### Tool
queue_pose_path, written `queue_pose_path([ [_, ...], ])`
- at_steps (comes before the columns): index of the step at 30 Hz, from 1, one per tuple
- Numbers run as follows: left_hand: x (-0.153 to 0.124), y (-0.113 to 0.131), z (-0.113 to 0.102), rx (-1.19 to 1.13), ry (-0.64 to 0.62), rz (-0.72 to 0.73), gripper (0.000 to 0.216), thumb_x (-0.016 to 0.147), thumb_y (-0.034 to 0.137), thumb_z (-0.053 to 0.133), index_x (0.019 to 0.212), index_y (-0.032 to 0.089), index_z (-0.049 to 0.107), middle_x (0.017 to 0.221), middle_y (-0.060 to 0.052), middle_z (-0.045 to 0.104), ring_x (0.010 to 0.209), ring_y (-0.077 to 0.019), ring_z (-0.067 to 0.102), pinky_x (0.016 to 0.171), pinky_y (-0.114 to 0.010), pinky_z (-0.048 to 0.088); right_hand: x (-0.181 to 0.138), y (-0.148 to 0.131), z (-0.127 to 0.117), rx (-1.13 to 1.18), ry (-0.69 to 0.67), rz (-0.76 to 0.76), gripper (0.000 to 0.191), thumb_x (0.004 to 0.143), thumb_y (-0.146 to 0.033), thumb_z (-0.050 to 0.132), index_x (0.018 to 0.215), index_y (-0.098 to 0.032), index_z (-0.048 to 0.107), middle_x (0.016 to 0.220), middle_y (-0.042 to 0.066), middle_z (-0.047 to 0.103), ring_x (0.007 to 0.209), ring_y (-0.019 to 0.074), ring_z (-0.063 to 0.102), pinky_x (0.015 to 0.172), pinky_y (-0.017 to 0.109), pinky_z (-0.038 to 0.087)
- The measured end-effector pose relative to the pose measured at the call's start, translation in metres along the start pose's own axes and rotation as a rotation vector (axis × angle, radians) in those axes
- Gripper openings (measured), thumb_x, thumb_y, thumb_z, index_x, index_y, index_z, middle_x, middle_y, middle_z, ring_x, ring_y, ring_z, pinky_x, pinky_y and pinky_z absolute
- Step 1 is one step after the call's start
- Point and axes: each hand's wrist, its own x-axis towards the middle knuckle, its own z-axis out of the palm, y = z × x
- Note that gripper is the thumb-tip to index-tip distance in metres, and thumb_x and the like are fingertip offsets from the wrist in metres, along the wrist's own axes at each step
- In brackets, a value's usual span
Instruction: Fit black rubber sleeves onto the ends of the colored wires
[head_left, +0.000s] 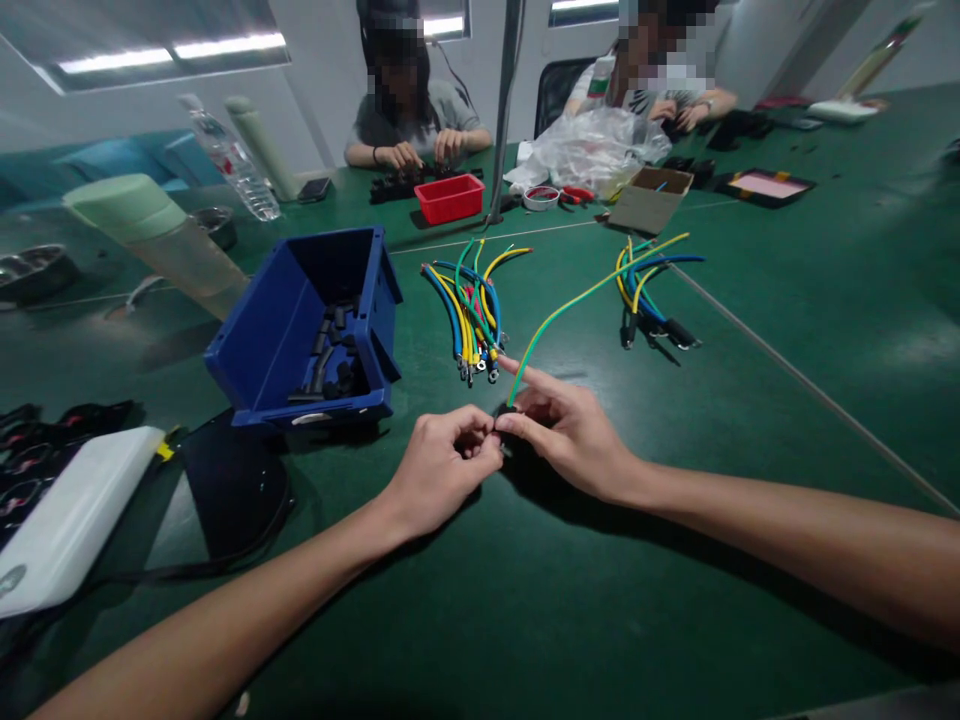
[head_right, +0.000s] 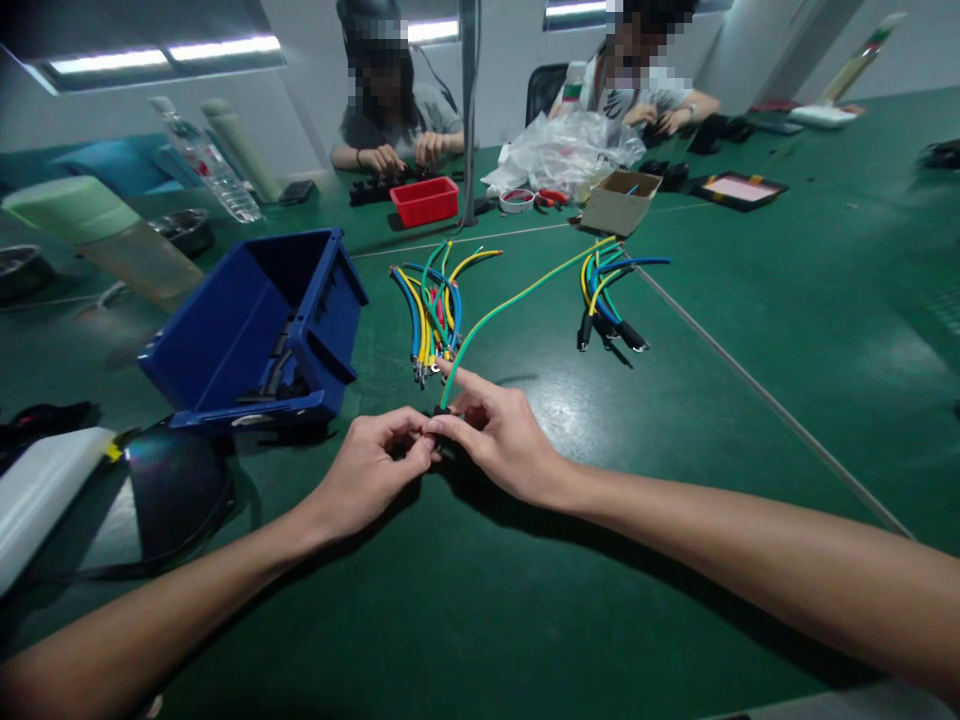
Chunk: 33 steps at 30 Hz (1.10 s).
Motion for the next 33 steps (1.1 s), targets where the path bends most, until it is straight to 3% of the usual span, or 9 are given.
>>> queue_pose_path([
  [6, 0.002, 0.0, -0.001, -0.152, -0.02, -0.043, 0.02, 0.089, 0.031, 0.057, 0.086, 0.013, 0.067, 0.076, -0.005, 0.072, 0.067, -0.0136, 0.063, 0.064, -0.023, 0.046, 0.003, 0.003, 0.002, 0.195, 0.008, 0.083, 0.063, 0.081, -0.029, 0.071, 0.138, -0.013, 0.05, 0.066, -0.003, 0.061, 0.049, 0.0067, 0.046, 0.045, 0.019, 0.036],
  [13, 0.001, 0.0, -0.001, -0.168, -0.022, -0.049, 0.022, 0.09, 0.031, 0.055, 0.086, 0.013, 0.067, 0.075, -0.005, 0.072, 0.062, -0.0117, 0.06, 0.057, -0.022, 0.043, 0.003, -0.001, 0.003, 0.16, 0.003, 0.078, 0.064, 0.082, -0.031, 0.07, 0.14, -0.014, 0.049, 0.068, -0.003, 0.06, 0.05, 0.0066, 0.047, 0.046, 0.019, 0.039],
  [17, 0.0, 0.008, -0.001, 0.017, 0.015, 0.028, 0.019, 0.087, 0.021, 0.052, 0.082, 0.014, 0.07, 0.074, -0.003, 0.071, 0.062, -0.0118, 0.059, 0.058, -0.023, 0.043, 0.003, 0.001, 0.002, 0.146, 0.014, 0.06, 0.065, 0.083, -0.031, 0.069, 0.142, -0.014, 0.046, 0.068, -0.004, 0.058, 0.05, 0.0067, 0.046, 0.046, 0.02, 0.039],
  [19, 0.0, 0.021, -0.007, 0.188, 0.107, 0.08, 0.018, 0.083, 0.018, 0.054, 0.079, 0.015, 0.071, 0.066, -0.001, 0.069, 0.056, -0.0107, 0.056, 0.056, -0.023, 0.041, 0.003, 0.003, 0.002, 0.134, 0.03, 0.041, 0.065, 0.084, -0.032, 0.068, 0.143, -0.014, 0.046, 0.067, -0.004, 0.056, 0.052, 0.0073, 0.046, 0.046, 0.02, 0.038],
  [22, 0.0, 0.048, -0.033, 0.321, 0.386, 0.196, 0.015, 0.083, 0.021, 0.057, 0.081, 0.016, 0.071, 0.059, 0.001, 0.065, 0.049, -0.009, 0.052, 0.053, -0.023, 0.041, 0.003, 0.006, 0.0, 0.098, 0.055, 0.021, 0.064, 0.085, -0.034, 0.067, 0.143, -0.015, 0.046, 0.07, -0.003, 0.055, 0.055, 0.0085, 0.047, 0.047, 0.02, 0.037],
  [25, 0.004, 0.07, -0.076, 0.311, 0.734, 0.27, 0.022, 0.091, 0.033, 0.054, 0.093, 0.017, 0.068, 0.065, 0.003, 0.066, 0.052, -0.0077, 0.054, 0.052, -0.022, 0.041, 0.003, 0.007, -0.001, 0.051, 0.077, -0.004, 0.064, 0.085, -0.033, 0.067, 0.143, -0.015, 0.047, 0.071, -0.002, 0.053, 0.056, 0.0094, 0.046, 0.046, 0.021, 0.037],
  [27, 0.01, 0.078, -0.109, 0.398, 0.871, 0.237, 0.035, 0.097, 0.042, 0.045, 0.086, 0.017, 0.067, 0.065, 0.003, 0.065, 0.055, -0.0073, 0.054, 0.057, -0.022, 0.043, 0.003, 0.006, -0.001, 0.033, 0.087, -0.016, 0.064, 0.085, -0.033, 0.067, 0.143, -0.015, 0.047, 0.072, -0.001, 0.053, 0.057, 0.0102, 0.046, 0.045, 0.022, 0.037],
  [30, 0.021, 0.077, -0.149, 0.632, 0.883, 0.155, 0.058, 0.099, 0.049, 0.033, 0.064, 0.015, 0.065, 0.057, -0.001, 0.062, 0.055, -0.0098, 0.054, 0.064, -0.026, 0.045, 0.003, 0.003, -0.001, 0.0, 0.098, 0.001, 0.063, 0.084, -0.032, 0.067, 0.142, -0.015, 0.048, 0.072, 0.0, 0.054, 0.056, 0.0108, 0.047, 0.043, 0.022, 0.037],
  [33, 0.036, 0.066, -0.171, 0.927, 0.585, -0.023, 0.047, 0.092, 0.045, 0.047, 0.064, 0.015, 0.07, 0.058, -0.006, 0.064, 0.061, -0.0178, 0.06, 0.066, -0.031, 0.044, 0.004, 0.002, 0.0, -0.037, 0.085, 0.005, 0.061, 0.084, -0.029, 0.067, 0.141, -0.015, 0.05, 0.071, 0.001, 0.055, 0.056, 0.0113, 0.049, 0.043, 0.022, 0.038],
])
